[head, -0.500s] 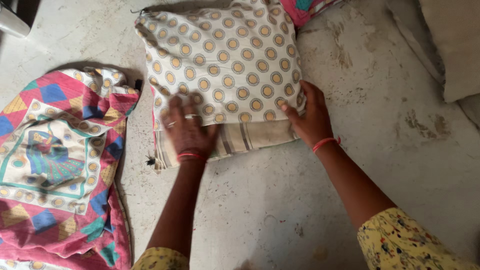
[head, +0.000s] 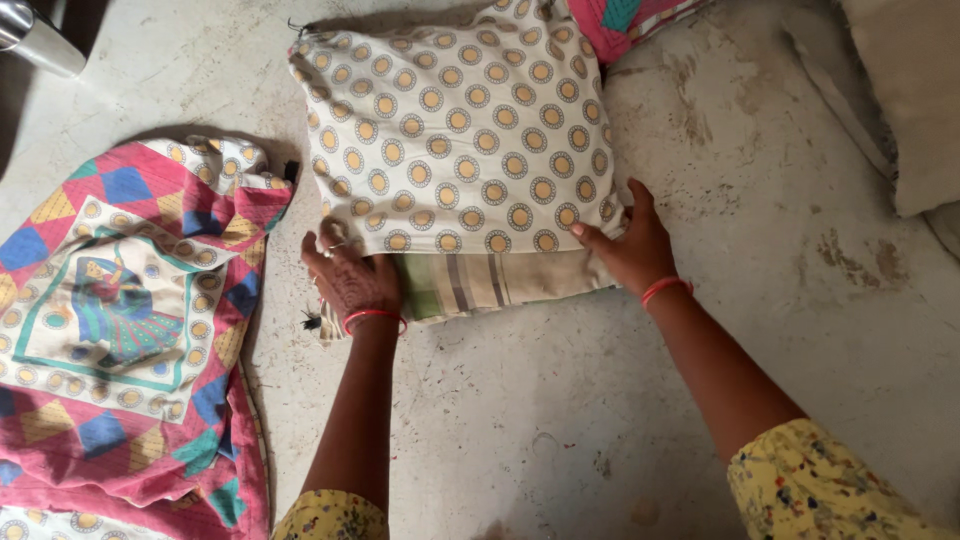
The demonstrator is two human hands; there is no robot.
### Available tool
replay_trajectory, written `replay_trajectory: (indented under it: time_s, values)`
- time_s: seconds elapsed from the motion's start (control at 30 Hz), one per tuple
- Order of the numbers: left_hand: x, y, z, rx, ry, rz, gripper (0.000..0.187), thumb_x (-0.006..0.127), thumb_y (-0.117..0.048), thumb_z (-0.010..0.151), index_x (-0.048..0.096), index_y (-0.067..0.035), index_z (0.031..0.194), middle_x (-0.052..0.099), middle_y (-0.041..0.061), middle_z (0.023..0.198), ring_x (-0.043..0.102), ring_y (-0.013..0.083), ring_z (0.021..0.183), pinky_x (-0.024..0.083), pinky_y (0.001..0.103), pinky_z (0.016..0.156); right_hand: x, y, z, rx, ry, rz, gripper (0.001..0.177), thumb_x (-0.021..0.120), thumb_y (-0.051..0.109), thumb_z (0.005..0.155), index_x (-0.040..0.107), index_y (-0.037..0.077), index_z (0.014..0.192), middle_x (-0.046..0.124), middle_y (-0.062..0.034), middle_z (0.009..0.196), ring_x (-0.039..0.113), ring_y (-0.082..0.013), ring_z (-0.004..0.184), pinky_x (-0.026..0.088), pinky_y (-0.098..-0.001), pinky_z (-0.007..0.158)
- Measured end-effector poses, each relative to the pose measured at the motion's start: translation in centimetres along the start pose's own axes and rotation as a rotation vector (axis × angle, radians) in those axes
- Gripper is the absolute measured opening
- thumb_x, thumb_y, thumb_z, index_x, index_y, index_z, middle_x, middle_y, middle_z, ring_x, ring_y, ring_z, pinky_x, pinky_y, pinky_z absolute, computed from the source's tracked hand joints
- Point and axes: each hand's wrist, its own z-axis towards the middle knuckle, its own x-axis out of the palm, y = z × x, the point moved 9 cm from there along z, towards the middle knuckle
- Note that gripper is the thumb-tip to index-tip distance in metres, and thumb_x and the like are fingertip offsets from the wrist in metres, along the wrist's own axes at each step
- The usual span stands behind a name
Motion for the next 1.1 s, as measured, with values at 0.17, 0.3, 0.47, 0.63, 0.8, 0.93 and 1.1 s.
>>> replay_trajectory:
  time_s: [0.17, 0.3, 0.47, 0.63, 0.8, 0.93, 1.1]
  values:
    - [0.0, 0.4, -0.3, 0.092, -0.125, 0.087, 0.065, 0.063, -0.023, 0.093, 0.039, -0.009, 0.152, 0.053, 0.026, 0.132, 0.053, 0.0466, 0.121, 0.041, 0.055, 0.107, 1.4, 2.1, -0.4, 0.128, 0.309, 0.616, 0.069, 0.08, 0.022, 0.081, 0.054, 0.004, 0.143, 0.069, -0.0057, 0.134, 0.065, -0.0176, 0.123, 0.051, -0.0343, 0.103]
    - [1.0, -1.0, -1.3, 0.029, -0.103, 0.093, 0.083, 0.058, -0.013, 0.086, 0.026, -0.01, 0.163, 0.055, 0.029, 0.125, 0.056, 0.0472, 0.113, 0.042, 0.056, 0.103, -0.4, 6.2, 0.5, -0.009, 0.243, 0.833, 0.06, 0.071, 0.003, 0.082, 0.056, 0.006, 0.14, 0.069, -0.005, 0.128, 0.066, -0.0177, 0.116, 0.054, -0.0339, 0.098]
    - [3.0, -4.0, -3.9, -0.011, 0.141, 0.167, 0.087, 0.058, -0.026, 0.098, 0.004, -0.017, 0.166, 0.055, 0.028, 0.116, 0.06, 0.0387, 0.1, 0.05, 0.05, 0.094, -3.6, 10.3, 1.6, -0.119, 0.155, 0.896, 0.049, 0.067, -0.005, 0.083, 0.062, 0.001, 0.132, 0.072, -0.0071, 0.121, 0.07, -0.0183, 0.108, 0.056, -0.0337, 0.094]
    - [4.9, -5.1, -5.8, 0.011, 0.301, 0.113, 0.086, 0.053, -0.022, 0.101, -0.002, -0.028, 0.167, 0.057, 0.02, 0.116, 0.062, 0.028, 0.089, 0.056, 0.041, 0.081, -6.2, 15.0, 0.1, -0.259, 0.117, 0.811, 0.04, 0.068, -0.007, 0.082, 0.067, -0.004, 0.122, 0.075, -0.0101, 0.111, 0.073, -0.0183, 0.098, 0.059, -0.0336, 0.088]
    - [7.6, -9.5, -6.7, 0.287, 0.306, -0.019, 0.07, 0.047, -0.023, 0.105, 0.01, -0.029, 0.164, 0.06, 0.016, 0.127, 0.061, 0.0196, 0.09, 0.061, 0.037, 0.064, -8.6, 21.6, -2.3, -0.476, 0.12, 0.713, 0.033, 0.067, -0.008, 0.081, 0.069, -0.004, 0.114, 0.076, -0.0135, 0.107, 0.077, -0.0202, 0.092, 0.065, -0.0367, 0.084]
    - [14.0, -10.5, -10.1, 0.125, 0.926, -0.054, 0.06, 0.044, -0.038, 0.113, 0.018, -0.018, 0.163, 0.069, 0.022, 0.12, 0.067, 0.0322, 0.099, 0.056, 0.037, 0.079, -10.9, 27.0, -5.9, -0.805, 0.094, 0.436, 0.035, 0.07, -0.008, 0.087, 0.069, -0.006, 0.122, 0.073, -0.0154, 0.117, 0.077, -0.0226, 0.102, 0.064, -0.0384, 0.09]
    - [14.5, -12.0, -11.5, 0.121, 1.128, -0.409, 0.042, 0.055, -0.029, 0.101, 0.072, 0.0, 0.126, 0.07, 0.017, 0.127, 0.063, 0.0239, 0.118, 0.047, 0.034, 0.094, -6.8, 30.9, -11.5, -1.188, -0.066, -0.155, 0.057, 0.084, 0.0, 0.079, 0.067, -0.003, 0.133, 0.062, -0.0151, 0.118, 0.067, -0.0292, 0.106, 0.064, -0.039, 0.086]
